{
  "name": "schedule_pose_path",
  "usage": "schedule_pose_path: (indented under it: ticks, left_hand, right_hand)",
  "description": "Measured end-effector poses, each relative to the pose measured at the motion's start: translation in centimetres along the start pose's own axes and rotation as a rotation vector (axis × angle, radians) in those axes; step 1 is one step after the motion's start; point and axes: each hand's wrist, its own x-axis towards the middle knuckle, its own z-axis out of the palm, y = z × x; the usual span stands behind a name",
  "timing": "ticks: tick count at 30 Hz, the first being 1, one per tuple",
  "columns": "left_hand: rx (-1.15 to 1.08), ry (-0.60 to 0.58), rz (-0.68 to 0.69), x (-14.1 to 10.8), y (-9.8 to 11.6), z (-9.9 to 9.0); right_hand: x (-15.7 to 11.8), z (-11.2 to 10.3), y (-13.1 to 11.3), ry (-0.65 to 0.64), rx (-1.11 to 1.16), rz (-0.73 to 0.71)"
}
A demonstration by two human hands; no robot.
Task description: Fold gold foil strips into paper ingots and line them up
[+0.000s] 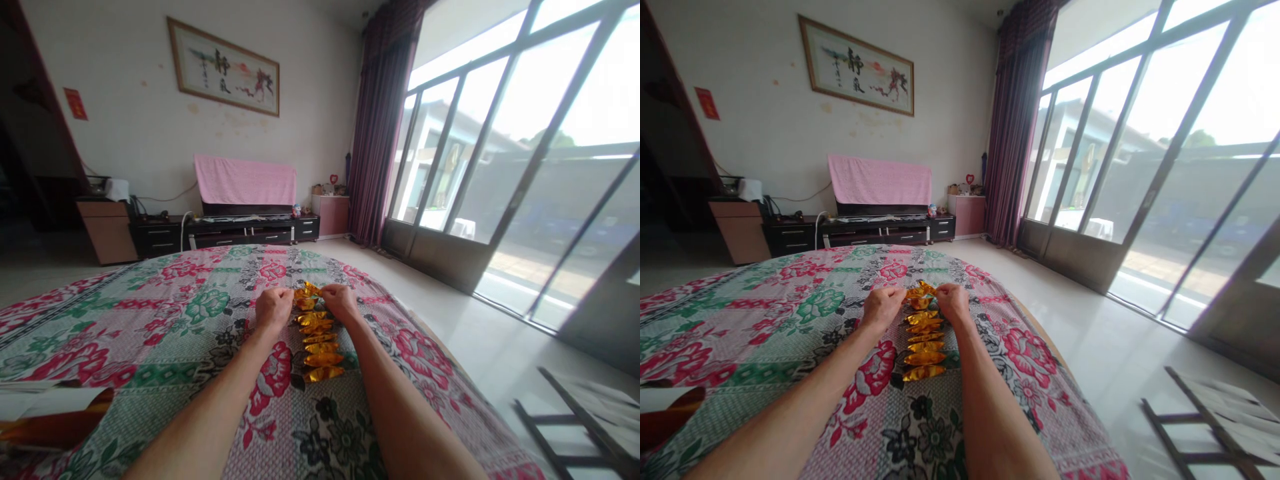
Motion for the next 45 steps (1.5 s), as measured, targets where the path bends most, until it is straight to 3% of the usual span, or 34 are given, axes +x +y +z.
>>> schedule_pose_path:
  ticks: [13, 19, 23, 45]
  left_hand:
    - [-0.025, 0.038, -0.008, 0.0, -0.5, 0.1]
    - [-0.159, 0.049, -0.019, 0.2, -1.4, -0.1]
    - [-0.207, -0.013, 0.048, -0.3, -1.2, -0.4]
    - [-0.052, -0.099, 0.134, -1.4, 0.1, -0.1]
  right_hand:
    - [0.1, 0.0, -0.2, -0.034, -0.101, -0.061]
    - [0.9, -0.3, 0.7, -0.007, -0.01, 0.017]
    - [1.3, -0.5, 1.4, -0.015, 0.079, 0.056]
    - [0.6, -0.7, 0.7, -0.028, 0.054, 0.012]
